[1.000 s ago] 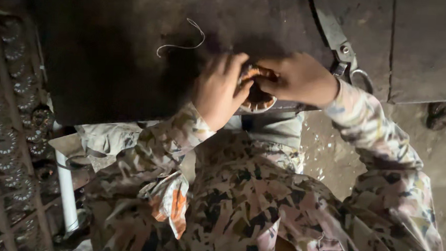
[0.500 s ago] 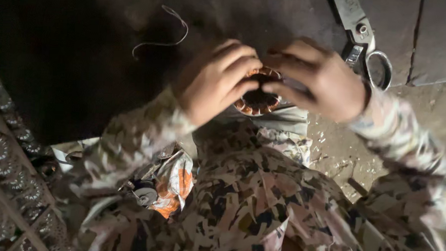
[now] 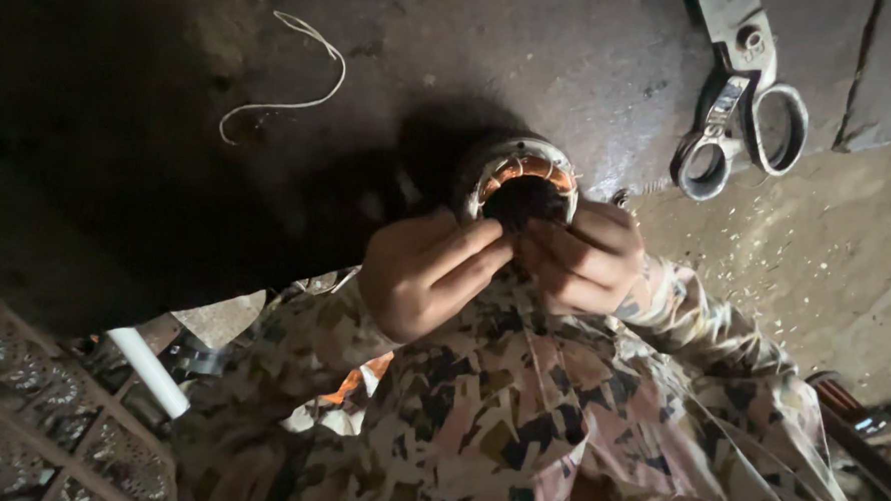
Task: The person winds white thread around a copper-wound stator core held in the left hand, then uses scissors to cut the thread and places the finished unit on the table. The person then picks up another stator core and begins winding thread around it.
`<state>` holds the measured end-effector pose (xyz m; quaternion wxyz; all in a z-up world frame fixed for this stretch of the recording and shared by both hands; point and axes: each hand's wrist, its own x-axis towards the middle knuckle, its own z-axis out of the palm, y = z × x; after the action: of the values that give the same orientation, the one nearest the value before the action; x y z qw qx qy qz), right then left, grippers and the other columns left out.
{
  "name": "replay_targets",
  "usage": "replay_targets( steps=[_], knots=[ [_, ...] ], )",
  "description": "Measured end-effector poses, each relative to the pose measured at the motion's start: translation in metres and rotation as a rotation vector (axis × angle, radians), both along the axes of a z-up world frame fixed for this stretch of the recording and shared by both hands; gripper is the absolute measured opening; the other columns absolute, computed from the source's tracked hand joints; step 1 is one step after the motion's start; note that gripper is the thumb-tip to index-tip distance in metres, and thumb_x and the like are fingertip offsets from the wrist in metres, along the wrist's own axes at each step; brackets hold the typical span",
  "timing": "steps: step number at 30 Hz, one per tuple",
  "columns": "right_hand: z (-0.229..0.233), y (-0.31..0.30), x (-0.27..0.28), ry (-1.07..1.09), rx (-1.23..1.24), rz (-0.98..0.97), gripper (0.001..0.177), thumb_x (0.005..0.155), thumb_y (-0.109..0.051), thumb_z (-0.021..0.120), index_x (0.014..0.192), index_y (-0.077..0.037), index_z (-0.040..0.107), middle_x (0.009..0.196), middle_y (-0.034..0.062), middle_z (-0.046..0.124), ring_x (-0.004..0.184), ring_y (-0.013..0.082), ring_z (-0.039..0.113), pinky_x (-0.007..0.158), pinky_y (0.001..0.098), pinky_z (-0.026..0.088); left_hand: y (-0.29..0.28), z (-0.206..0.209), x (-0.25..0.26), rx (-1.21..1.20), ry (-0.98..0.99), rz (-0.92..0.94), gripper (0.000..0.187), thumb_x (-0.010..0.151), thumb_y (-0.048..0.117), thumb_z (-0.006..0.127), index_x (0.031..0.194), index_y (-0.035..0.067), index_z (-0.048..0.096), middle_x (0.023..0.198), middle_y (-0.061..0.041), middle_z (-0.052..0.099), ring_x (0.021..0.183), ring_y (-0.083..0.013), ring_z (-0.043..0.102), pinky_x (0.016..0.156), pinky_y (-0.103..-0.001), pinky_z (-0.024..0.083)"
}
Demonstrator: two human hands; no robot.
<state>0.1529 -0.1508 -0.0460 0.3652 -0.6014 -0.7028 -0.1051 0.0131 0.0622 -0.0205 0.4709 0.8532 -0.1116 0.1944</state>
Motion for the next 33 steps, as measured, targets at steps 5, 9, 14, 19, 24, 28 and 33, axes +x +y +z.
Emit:
replay_targets(
  steps=[5,9,14,19,24,28,33],
  knots=[
    [0.011,-0.021,-0.001,0.607,-0.236,0.070,0.023,0.084,0.009,0.063,0.106,0.003,0.071,0.114,0.0216,0.068,0.082,0.0314,0.072,0.068,0.0363,0.058,0.008,-0.018,-0.014,-0.066,-0.064,-0.085,0.025,0.092,0.007,0.081,0.115,0.002,0.072,0.119,-0.010,0.069,0.086,-0.0221,0.070,0.072,-0.034,0.058],
    [0.013,-0.054,-0.009,1.425,-0.003,-0.188,0.038,0.090,0.003,0.070,0.127,-0.005,0.064,0.118,0.0116,0.070,0.083,0.0151,0.070,0.080,0.0342,0.065,0.014,-0.015,-0.051,-0.250,-0.118,0.160,0.043,0.091,0.025,0.085,0.123,0.007,0.063,0.122,-0.012,0.068,0.069,-0.0096,0.065,0.057,-0.025,0.050],
    [0.000,-0.069,-0.007,1.526,0.170,-0.366,0.043,0.095,0.001,0.071,0.137,-0.002,0.061,0.129,0.0171,0.068,0.081,0.0129,0.065,0.074,0.0286,0.058,-0.029,-0.005,-0.050,0.014,0.396,-0.062,0.028,0.095,0.036,0.081,0.118,0.024,0.072,0.104,0.008,0.073,0.057,-0.0043,0.056,0.049,-0.022,0.044],
    [0.012,-0.072,-0.002,1.354,-0.175,-0.275,0.038,0.092,0.006,0.072,0.128,0.000,0.063,0.134,0.0179,0.066,0.081,0.0125,0.064,0.082,0.0288,0.057,-0.061,-0.019,-0.033,0.244,0.164,0.293,0.032,0.096,0.014,0.076,0.128,0.011,0.071,0.125,-0.005,0.072,0.076,-0.0143,0.064,0.067,-0.029,0.054],
    [0.030,-0.064,-0.010,1.109,-0.338,-0.357,0.036,0.089,0.002,0.076,0.123,0.000,0.065,0.134,0.0182,0.065,0.106,0.0200,0.064,0.096,0.0308,0.054,-0.064,-0.015,-0.016,0.126,0.175,0.437,0.028,0.097,0.016,0.083,0.121,0.007,0.071,0.118,-0.006,0.068,0.087,-0.0229,0.070,0.077,-0.035,0.057],
    [0.032,-0.038,-0.007,0.555,-0.202,-0.325,0.040,0.088,-0.009,0.081,0.123,0.000,0.064,0.130,0.0165,0.061,0.114,0.0302,0.065,0.096,0.0398,0.059,-0.065,-0.006,-0.011,0.257,0.153,0.427,0.033,0.090,0.016,0.082,0.120,0.009,0.071,0.120,-0.008,0.068,0.086,-0.0253,0.070,0.075,-0.038,0.057],
    [0.034,-0.012,0.003,0.227,-0.259,-0.088,0.034,0.088,-0.010,0.083,0.113,0.004,0.064,0.118,0.0158,0.065,0.094,0.0316,0.069,0.078,0.0400,0.058,-0.062,-0.013,-0.015,0.226,0.136,0.359,0.033,0.090,0.012,0.078,0.121,0.008,0.068,0.121,-0.008,0.067,0.086,-0.0276,0.070,0.075,-0.039,0.057]
  ],
)
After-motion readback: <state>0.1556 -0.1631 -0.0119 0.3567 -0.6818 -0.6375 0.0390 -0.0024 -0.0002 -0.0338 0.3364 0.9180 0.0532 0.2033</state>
